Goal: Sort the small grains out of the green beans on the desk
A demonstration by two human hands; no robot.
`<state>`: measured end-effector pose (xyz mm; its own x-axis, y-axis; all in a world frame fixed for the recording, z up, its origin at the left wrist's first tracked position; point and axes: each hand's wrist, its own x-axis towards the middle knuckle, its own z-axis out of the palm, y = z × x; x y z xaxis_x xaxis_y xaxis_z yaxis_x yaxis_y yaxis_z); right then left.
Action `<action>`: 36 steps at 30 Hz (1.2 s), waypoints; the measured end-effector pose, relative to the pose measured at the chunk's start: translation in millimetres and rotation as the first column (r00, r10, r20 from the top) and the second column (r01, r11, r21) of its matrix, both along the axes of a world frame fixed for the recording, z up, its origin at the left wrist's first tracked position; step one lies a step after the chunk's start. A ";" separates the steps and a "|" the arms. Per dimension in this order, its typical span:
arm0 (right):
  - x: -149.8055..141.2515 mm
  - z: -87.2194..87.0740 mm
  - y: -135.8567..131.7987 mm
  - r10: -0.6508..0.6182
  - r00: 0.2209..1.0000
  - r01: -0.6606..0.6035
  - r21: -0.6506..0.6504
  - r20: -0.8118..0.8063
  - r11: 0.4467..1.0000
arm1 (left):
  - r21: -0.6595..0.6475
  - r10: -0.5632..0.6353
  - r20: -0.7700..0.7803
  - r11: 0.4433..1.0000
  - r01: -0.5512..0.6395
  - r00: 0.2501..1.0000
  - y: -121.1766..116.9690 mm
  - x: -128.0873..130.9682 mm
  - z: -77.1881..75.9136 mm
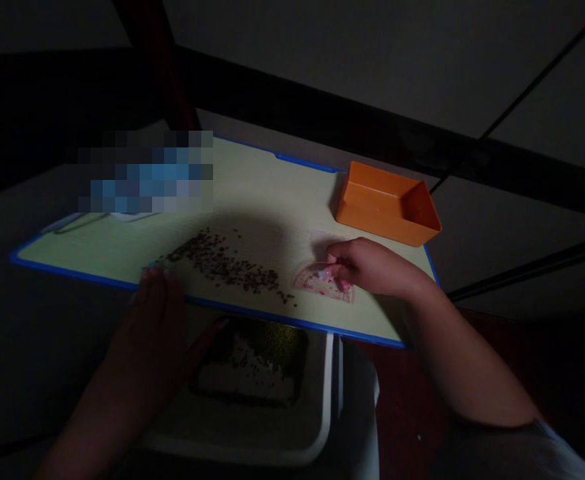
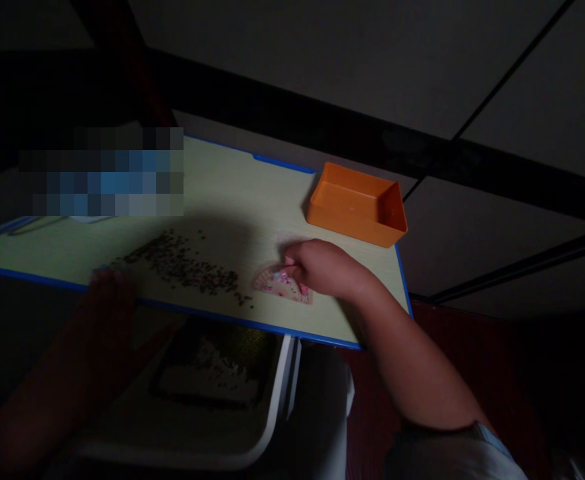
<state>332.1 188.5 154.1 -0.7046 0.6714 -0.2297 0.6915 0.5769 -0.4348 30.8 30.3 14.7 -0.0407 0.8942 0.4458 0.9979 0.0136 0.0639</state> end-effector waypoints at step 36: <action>1.0 -1.1 -1.4 0.038 0.994 -0.035 -0.034 0.099 0.999 | 0.031 -0.055 -0.016 0.998 0.055 0.998 -2.8 -0.3 4.2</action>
